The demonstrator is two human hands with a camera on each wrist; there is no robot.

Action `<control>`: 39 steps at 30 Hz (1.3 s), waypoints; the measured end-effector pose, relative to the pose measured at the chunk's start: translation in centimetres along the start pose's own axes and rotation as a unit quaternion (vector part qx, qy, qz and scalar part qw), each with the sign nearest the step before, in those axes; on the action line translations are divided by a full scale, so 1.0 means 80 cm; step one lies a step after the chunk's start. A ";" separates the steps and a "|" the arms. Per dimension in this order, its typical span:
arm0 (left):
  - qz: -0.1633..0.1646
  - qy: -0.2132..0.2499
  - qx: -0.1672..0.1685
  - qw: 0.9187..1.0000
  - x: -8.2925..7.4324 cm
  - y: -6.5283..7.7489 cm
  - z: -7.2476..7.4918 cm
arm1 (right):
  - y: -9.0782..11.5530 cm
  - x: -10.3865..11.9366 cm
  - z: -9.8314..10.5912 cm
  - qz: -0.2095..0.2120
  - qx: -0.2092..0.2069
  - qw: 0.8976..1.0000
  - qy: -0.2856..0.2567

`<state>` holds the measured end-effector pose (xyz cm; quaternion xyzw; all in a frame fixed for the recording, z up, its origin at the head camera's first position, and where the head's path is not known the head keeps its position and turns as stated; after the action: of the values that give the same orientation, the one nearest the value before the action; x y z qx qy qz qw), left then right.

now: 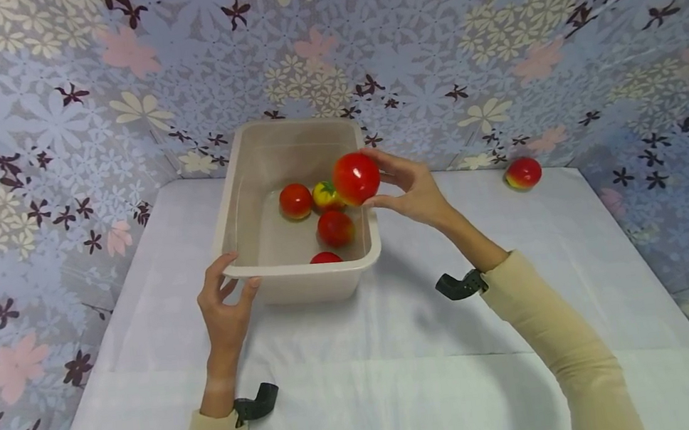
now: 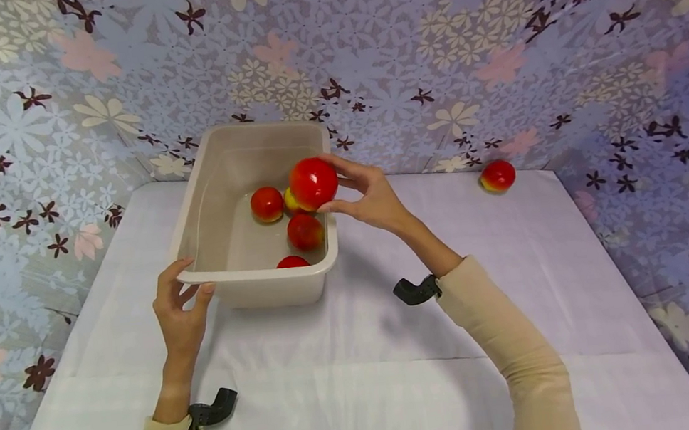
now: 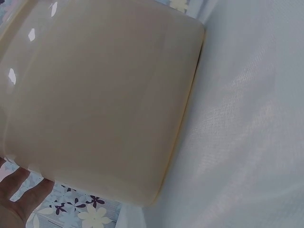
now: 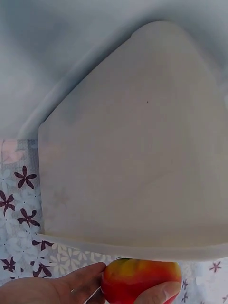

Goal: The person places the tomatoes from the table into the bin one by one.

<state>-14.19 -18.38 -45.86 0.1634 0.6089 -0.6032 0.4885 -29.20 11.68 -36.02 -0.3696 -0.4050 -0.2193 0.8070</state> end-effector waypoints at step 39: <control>-0.015 0.004 -0.006 1.000 -0.001 0.001 -0.003 | 0.058 -0.023 0.078 -0.081 -0.142 0.984 0.066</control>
<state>-14.19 -18.15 -45.88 0.1542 0.6168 -0.6062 0.4779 -30.29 19.57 -36.95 -0.4310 -0.3443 -0.3626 0.7511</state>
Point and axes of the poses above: each hand's wrist, its own y-axis away from the middle knuckle, its own z-axis out of the back of the hand, x = y × z, the point moved 2 cm from there along -y, towards the middle knuckle, and after that the axes turned 8 degrees about x, right-handed, at the moved point
